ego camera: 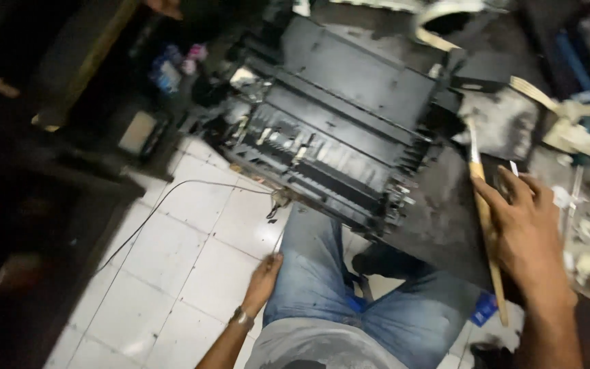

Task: Disassembling, cleaning internal components with a brush, and reassembling parts of a printer chassis.

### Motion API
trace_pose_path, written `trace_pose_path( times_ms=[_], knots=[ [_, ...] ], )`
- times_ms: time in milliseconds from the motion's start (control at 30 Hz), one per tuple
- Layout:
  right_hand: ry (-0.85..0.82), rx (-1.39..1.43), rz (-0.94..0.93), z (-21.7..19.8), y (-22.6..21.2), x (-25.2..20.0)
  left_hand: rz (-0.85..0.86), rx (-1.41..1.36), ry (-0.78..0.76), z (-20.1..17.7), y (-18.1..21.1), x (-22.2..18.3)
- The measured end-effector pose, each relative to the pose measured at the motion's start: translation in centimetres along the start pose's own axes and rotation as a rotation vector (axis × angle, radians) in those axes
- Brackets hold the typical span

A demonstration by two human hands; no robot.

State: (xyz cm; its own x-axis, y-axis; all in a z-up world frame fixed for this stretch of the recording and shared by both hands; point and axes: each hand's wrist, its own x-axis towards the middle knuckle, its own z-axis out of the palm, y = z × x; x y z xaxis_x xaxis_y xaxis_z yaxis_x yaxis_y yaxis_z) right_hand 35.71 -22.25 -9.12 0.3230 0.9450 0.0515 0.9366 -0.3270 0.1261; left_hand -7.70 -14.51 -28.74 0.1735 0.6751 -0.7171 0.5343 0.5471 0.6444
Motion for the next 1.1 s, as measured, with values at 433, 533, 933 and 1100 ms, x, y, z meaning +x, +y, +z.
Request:
trace_pose_path(
  times_ms=[433, 533, 933, 1100],
  knots=[
    [0.535, 1.007, 0.333, -1.0, -16.3, -12.7, 0.847, -0.107, 0.119, 5.7, 8.8, -4.8],
    [0.276, 1.176, -0.008, 2.2, -19.3, -14.4, 0.167, -0.904, -0.311, 8.6, 6.9, -5.9],
    [0.353, 1.053, -0.234, 12.4, -23.4, -11.4, 0.114, -0.983, -0.703, 5.1, 10.4, -13.0],
    [-0.555, 2.514, 0.852, 10.8, -24.1, -12.0, 1.813, 0.292, -0.084, 7.4, 2.0, -6.4]
  ],
)
